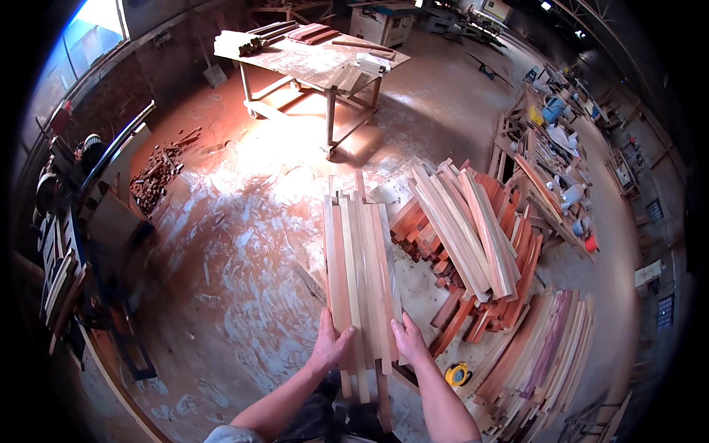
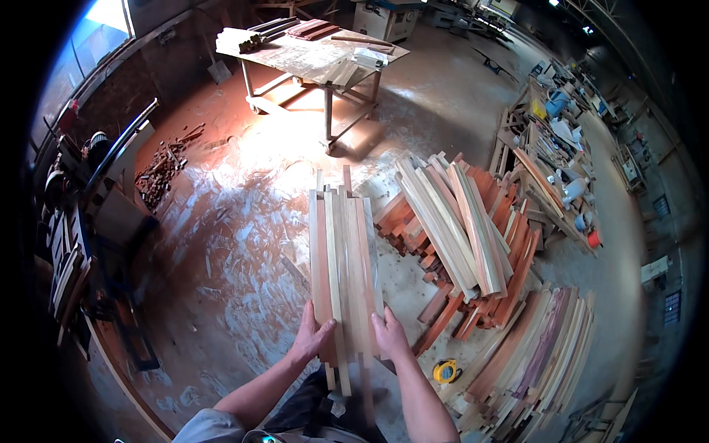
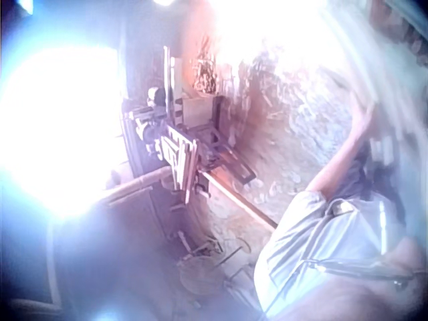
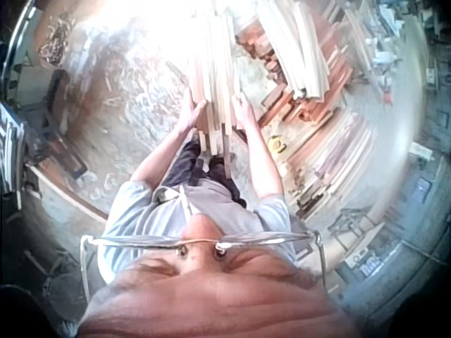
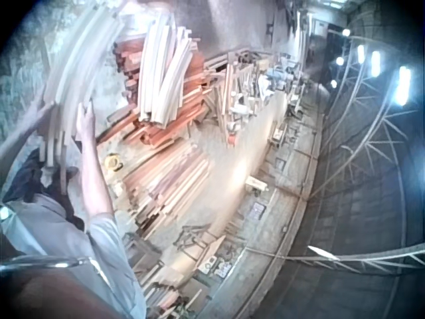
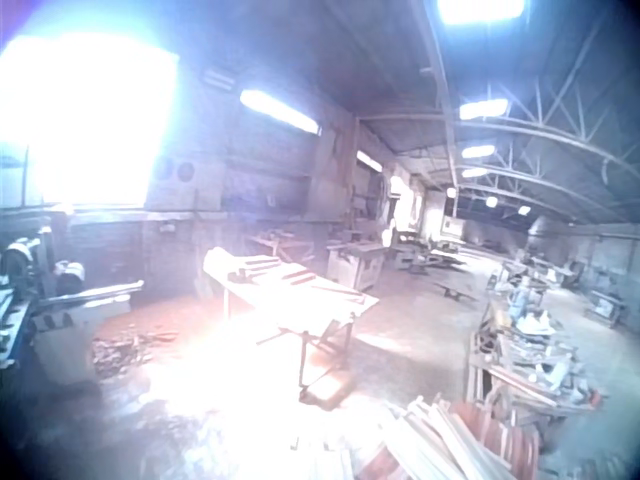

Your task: The person measures a wooden plank with a tape measure and then repeatedly picks up individual planks from a pile, inspects them, and places them into a separate stack. The person handles the wood by hand, organizing the pieces in a workshop environment.

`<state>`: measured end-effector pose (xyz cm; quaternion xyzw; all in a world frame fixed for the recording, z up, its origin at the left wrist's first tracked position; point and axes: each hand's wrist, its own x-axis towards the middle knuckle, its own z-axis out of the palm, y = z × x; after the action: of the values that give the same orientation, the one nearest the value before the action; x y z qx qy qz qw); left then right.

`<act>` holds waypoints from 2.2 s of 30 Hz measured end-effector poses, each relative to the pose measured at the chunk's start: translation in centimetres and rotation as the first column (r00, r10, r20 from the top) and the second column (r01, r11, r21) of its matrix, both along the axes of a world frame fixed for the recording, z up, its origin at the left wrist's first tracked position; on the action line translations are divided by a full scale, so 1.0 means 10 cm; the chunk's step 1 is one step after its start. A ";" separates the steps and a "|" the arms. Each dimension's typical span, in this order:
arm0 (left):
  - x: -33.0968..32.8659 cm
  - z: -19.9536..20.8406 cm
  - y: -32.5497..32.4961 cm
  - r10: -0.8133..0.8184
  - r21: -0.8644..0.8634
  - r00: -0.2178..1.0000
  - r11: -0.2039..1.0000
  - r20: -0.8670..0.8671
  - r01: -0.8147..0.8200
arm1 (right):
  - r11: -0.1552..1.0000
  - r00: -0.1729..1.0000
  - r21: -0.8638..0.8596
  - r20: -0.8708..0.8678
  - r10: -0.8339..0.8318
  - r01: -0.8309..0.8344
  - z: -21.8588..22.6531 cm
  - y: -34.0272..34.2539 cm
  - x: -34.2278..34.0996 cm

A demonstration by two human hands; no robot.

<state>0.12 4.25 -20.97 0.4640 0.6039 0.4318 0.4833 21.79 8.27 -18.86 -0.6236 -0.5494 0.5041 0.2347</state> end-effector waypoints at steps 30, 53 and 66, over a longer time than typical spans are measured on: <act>-0.08 -0.27 -0.33 0.067 -0.267 0.862 0.960 0.502 0.081 | 0.992 0.993 0.118 0.100 -0.066 0.054 0.27 -0.91 0.43; 0.71 0.60 -0.71 0.143 0.236 0.941 0.969 -0.305 -0.071 | 0.682 0.720 0.268 -0.072 -0.690 0.680 1.26 -2.56 2.94; 4.37 1.57 -0.86 -0.805 -0.024 0.509 0.541 -0.306 0.841 | 0.562 0.586 0.175 -0.145 -0.797 0.808 0.99 -3.47 3.21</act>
<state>43.80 -4.32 -5.24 0.7806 0.3436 0.1174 0.5088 53.86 -26.47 -8.93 -0.7619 -0.2526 0.2927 0.5197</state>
